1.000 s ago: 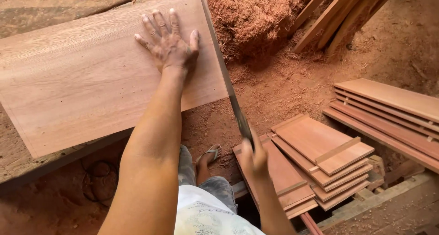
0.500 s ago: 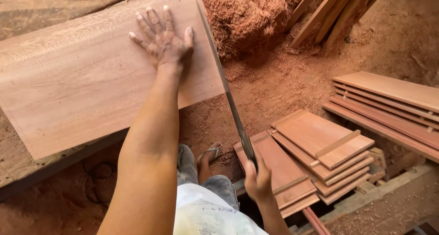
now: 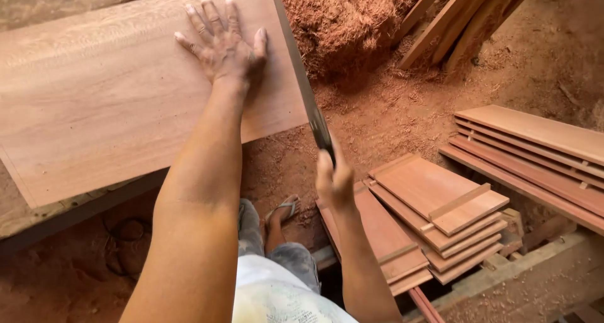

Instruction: The person picks up a wooden plank from a stack and places it on a workbench. They then use a hand saw to cut the plank along a marked line, holding the wood steady with one hand while sawing with the other. The person repeats this process with another plank.

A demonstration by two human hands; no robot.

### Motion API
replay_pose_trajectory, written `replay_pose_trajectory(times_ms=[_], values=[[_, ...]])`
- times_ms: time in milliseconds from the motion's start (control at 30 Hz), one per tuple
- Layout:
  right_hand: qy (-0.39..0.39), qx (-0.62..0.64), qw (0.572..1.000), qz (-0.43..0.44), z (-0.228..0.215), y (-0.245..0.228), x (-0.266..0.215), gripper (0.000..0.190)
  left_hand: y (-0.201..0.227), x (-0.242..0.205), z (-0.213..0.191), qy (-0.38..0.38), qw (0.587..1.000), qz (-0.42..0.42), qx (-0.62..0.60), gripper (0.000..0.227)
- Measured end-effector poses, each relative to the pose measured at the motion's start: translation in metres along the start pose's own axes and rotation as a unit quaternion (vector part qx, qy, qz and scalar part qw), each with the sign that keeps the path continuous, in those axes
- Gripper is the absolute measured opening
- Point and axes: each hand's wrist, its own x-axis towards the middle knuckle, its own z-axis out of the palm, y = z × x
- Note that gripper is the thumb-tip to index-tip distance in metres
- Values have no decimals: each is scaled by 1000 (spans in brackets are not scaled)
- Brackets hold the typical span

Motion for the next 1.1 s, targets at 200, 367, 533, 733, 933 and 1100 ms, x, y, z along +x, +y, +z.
replay_pose_trajectory(times_ms=[200, 367, 533, 733, 933, 1100], values=[[23, -20, 989, 145, -54, 10, -168, 46, 0, -1, 6, 5, 1000, 7, 4, 85], [-9, 60, 994, 89, -17, 12, -49, 47, 4, -7, -6, -6, 1000, 0, 2, 83], [-4, -28, 999, 16, 22, 5, 62, 47, 4, -5, -4, 1, 1000, 4, 1, 84], [6, -6, 995, 100, -11, 6, -42, 48, 3, -7, -2, -8, 1000, 3, 0, 82], [20, -59, 988, 144, -57, 20, -162, 46, 6, -10, -11, -3, 1000, 1, -2, 83], [-19, 23, 993, 116, -3, 17, -9, 48, 5, -7, -2, -16, 1000, 0, 6, 83]])
